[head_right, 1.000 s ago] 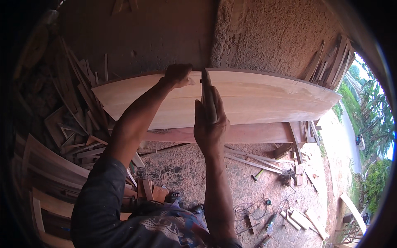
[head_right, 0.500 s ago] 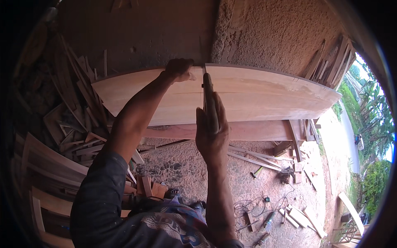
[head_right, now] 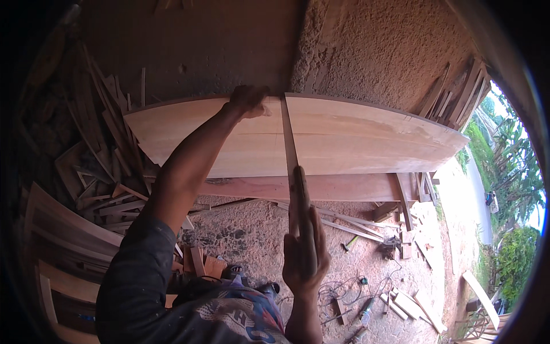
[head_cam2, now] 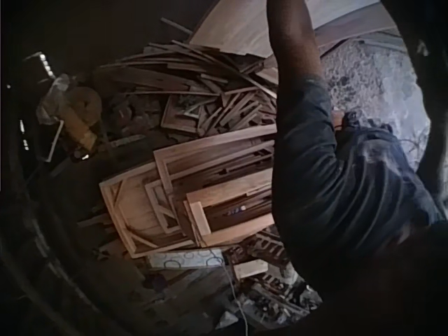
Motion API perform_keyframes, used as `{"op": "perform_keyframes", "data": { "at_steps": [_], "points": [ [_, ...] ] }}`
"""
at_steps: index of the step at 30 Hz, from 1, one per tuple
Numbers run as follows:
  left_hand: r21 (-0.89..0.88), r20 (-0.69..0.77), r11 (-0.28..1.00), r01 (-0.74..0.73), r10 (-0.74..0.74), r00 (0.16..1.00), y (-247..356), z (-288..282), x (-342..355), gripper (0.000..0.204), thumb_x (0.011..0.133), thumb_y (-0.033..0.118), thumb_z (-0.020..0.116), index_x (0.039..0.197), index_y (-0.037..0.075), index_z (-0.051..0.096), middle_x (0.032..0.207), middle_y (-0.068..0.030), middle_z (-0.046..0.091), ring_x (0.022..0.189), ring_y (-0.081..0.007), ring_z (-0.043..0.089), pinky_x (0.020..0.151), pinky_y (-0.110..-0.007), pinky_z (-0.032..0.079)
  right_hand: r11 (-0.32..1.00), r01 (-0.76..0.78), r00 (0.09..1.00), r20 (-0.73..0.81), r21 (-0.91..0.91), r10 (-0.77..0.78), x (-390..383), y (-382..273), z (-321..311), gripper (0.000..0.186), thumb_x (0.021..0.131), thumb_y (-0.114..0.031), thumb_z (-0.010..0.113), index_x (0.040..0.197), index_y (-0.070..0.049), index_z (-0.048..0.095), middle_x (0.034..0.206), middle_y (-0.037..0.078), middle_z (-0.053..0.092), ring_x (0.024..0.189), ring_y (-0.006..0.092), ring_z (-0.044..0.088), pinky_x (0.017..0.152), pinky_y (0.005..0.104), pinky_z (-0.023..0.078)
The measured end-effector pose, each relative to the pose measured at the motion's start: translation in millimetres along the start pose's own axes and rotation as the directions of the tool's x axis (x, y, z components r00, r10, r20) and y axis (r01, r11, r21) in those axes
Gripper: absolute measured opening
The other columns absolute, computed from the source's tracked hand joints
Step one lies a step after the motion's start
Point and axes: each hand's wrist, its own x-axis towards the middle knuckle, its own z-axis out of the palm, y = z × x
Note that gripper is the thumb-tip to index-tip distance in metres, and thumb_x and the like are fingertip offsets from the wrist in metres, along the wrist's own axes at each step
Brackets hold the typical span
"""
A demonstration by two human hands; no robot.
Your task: The person uses a hand saw to cut a large sheet of plywood resting on a workbench. After completing the cut, they use a pencil and a straight wooden piece to mark lines on the plywood surface.
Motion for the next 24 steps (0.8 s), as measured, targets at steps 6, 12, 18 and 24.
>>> {"op": "perform_keyframes", "data": {
  "at_steps": [6,12,18,24],
  "points": [
    [0.067,-0.004,0.997,-0.036,0.036,0.999,10,9,1,0.052,0.074,0.038,0.087,0.111,0.008,0.066,0.107,-0.0166,0.073,0.104,-0.0357,0.070,0.089,-0.047,0.055,0.997,0.064,0.997,-0.037,0.035,-0.062,82,39,50,0.044,0.100,-0.010,0.062,0.141,0.003,0.052,0.136,0.027,0.060,0.119,0.0410,0.065,0.093,0.0431,0.056],
    [0.047,0.032,0.998,0.030,-0.032,0.999,-2,6,4,0.054,0.074,0.040,0.087,0.113,0.009,0.066,0.107,-0.0153,0.074,0.104,-0.0358,0.070,0.089,-0.048,0.054,0.997,-0.040,0.999,0.014,0.069,0.039,14,-13,-9,0.041,0.101,-0.008,0.058,0.141,0.002,0.054,0.136,0.025,0.062,0.124,0.0418,0.062,0.100,0.0441,0.053],
    [0.034,-0.002,0.998,-0.054,0.054,0.999,19,0,-6,0.055,0.074,0.040,0.086,0.115,0.010,0.065,0.107,-0.0145,0.074,0.105,-0.0351,0.070,0.090,-0.048,0.054,0.988,0.009,1.000,-0.003,0.155,-0.009,98,25,38,0.046,0.098,-0.003,0.059,0.143,-0.004,0.053,0.135,0.025,0.061,0.120,0.0447,0.063,0.098,0.0447,0.054],
    [0.104,-0.007,0.994,0.019,-0.018,1.000,9,5,-3,0.053,0.074,0.042,0.086,0.111,0.009,0.065,0.105,-0.0148,0.074,0.102,-0.0353,0.071,0.088,-0.048,0.055,0.993,0.119,0.991,0.054,0.008,-0.119,52,-6,-18,0.045,0.099,-0.005,0.055,0.141,0.008,0.051,0.145,0.022,0.057,0.132,0.0397,0.057,0.114,0.0451,0.044]
  ]
}}
